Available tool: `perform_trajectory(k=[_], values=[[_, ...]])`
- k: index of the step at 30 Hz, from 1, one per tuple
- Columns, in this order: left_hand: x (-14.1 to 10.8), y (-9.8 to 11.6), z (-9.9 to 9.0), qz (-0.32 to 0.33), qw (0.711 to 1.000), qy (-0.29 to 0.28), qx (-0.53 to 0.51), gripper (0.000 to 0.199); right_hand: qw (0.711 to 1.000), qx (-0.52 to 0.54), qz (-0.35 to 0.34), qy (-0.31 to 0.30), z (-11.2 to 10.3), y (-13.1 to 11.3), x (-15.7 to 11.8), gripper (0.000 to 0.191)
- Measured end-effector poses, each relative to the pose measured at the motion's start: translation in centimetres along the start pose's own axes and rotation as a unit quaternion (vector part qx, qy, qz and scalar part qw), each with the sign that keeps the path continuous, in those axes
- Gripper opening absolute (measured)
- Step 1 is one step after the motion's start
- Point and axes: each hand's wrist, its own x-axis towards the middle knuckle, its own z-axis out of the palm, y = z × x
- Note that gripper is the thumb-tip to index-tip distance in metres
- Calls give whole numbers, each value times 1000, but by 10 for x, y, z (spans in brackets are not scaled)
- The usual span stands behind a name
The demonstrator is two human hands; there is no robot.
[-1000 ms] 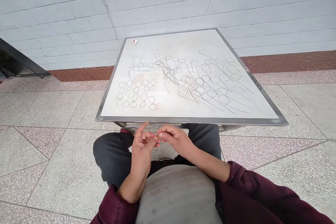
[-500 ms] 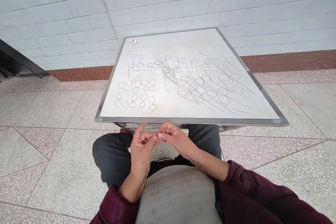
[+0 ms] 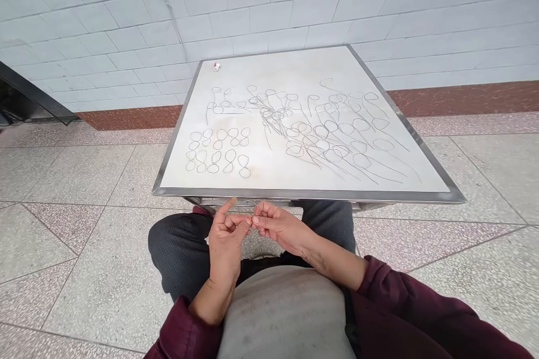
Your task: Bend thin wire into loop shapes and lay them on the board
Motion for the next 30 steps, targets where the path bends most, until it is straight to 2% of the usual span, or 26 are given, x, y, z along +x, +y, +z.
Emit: perform_trajectory(k=[7,13,24,30], values=[[-2,4,3,-11,999,-1,-48,52,998,39,21,-37,-1,2,2,33],[1,5,-1,-16,999,-13,-38,49,998,-39,-20,-51,-1,-1,3,34],[4,8,-6,-73,996,-42,-25,54,983,-152,-65,-79,-9,1,8,30],[3,10,-2,-69,997,-16,-39,58,992,-88,-65,-70,-5,5,4,25]])
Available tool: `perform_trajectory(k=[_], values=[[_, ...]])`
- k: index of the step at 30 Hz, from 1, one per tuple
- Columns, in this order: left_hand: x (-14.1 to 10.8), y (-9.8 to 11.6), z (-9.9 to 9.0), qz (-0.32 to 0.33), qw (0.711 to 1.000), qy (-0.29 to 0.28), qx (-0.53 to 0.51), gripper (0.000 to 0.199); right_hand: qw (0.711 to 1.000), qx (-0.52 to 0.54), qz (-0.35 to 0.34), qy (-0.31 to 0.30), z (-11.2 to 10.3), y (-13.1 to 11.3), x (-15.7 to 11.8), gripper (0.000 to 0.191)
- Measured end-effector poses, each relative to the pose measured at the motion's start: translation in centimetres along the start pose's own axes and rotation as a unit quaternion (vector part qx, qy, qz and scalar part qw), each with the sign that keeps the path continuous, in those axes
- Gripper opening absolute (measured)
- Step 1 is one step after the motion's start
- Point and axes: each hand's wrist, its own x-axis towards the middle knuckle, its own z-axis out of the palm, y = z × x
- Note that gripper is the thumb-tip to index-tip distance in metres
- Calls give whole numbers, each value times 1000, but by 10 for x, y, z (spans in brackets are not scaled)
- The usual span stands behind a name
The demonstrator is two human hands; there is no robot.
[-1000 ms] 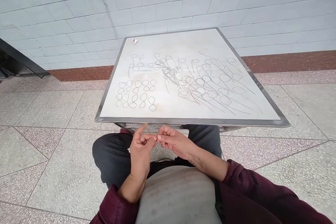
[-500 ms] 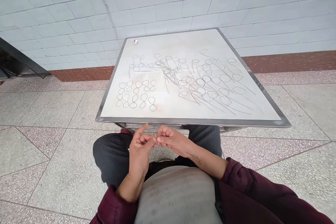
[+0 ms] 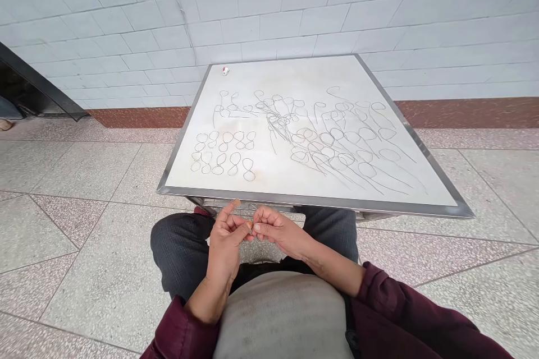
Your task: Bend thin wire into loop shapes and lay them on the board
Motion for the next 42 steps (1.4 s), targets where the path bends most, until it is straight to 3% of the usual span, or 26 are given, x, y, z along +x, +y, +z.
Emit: perform_trajectory(k=[6,10,21,26,33,38,42], values=[[-2,1,2,33,999,25,-18,56,993,102,58,-26,6,0,-2,25],[-3,-3,0,45,999,18,-17,54,991,109,76,-27,7,-1,-1,29],[-4,-3,2,23,1000,13,-8,58,998,34,57,-18,2,-4,-4,27],[-6,-5,3,43,999,17,0,59,998,-2,64,-14,1,-6,-7,30],[-10,-9,1,67,993,16,97,62,984,-173,-37,14,1,-20,-3,29],[-12,-9,3,59,991,9,120,64,965,-253,-69,11,0,-26,9,25],[-9,-16,0,61,992,0,112,63,976,-211,-53,27,6,-20,14,32]])
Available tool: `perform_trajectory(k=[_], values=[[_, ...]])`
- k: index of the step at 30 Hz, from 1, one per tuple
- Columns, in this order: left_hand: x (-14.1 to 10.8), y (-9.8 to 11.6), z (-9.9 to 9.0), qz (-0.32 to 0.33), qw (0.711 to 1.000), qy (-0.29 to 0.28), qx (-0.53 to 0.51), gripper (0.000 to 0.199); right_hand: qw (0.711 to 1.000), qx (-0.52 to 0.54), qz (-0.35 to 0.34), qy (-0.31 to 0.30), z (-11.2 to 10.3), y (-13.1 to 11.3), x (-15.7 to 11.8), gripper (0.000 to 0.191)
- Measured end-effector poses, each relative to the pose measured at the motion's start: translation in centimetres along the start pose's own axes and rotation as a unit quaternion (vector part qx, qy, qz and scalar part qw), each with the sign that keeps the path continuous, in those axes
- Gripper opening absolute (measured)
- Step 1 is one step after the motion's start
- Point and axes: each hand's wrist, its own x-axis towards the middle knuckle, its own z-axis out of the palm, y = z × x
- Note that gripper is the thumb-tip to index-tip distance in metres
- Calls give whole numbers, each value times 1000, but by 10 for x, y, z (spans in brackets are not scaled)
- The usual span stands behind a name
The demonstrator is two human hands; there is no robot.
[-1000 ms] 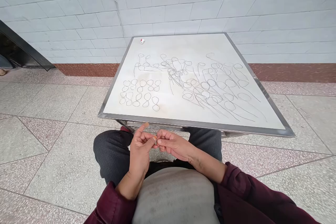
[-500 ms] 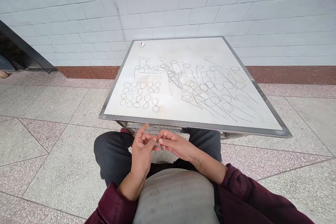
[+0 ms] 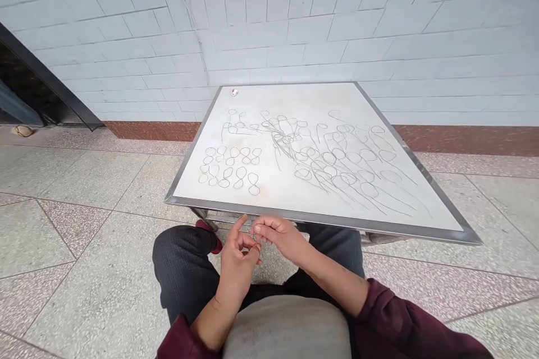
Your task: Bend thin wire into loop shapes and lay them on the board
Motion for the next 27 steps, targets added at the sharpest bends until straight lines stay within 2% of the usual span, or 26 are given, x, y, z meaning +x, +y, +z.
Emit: perform_trajectory(k=[3,7,14,21,27], values=[[5,-8,-3,6,1000,0,-5,64,998,54,15,21,7,4,4,35],[12,-14,-11,1,999,7,-32,65,1000,23,4,13,8,8,9,38],[19,-2,-22,-28,986,105,-123,64,999,-17,-12,31,5,24,0,35],[15,0,-14,-48,980,76,-177,56,998,-24,23,50,25,34,-5,29],[15,1,-13,-56,983,41,-171,55,996,5,52,67,24,30,-4,29]])
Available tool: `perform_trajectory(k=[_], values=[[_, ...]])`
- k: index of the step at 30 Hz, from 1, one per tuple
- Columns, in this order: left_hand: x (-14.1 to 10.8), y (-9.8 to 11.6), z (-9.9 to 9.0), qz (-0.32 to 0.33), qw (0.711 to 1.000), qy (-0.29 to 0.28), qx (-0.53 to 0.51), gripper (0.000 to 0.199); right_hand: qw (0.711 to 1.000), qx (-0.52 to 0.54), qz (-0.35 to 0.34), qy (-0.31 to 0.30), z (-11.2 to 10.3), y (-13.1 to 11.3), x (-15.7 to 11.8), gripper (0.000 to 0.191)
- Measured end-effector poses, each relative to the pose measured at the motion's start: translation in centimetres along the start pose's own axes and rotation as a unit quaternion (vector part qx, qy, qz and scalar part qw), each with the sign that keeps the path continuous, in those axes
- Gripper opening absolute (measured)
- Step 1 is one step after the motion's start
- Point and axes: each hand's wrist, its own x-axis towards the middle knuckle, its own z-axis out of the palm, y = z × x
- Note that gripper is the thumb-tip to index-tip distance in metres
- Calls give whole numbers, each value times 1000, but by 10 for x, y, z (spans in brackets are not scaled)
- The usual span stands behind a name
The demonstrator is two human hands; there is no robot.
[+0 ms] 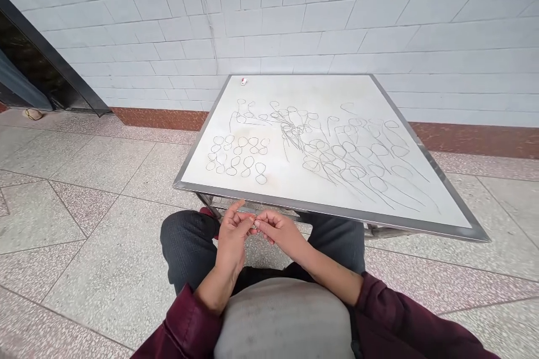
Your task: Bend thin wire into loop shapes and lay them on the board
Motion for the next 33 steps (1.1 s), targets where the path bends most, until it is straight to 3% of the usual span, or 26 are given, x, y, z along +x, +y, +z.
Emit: perform_trajectory(k=[6,19,23,27,33], values=[[1,2,-3,-2,1000,-6,6,46,1000,6,3,11,-5,-5,1,27],[7,-3,-14,-25,998,-14,53,52,997,-45,-3,65,-15,-10,6,17],[15,-4,-34,-1,998,5,65,52,993,-81,-14,90,-31,-11,18,17],[28,-10,-61,19,995,32,91,55,975,-182,9,129,-55,-19,43,14],[48,-42,-98,-16,990,60,128,58,952,-257,42,159,-78,-24,82,5]])
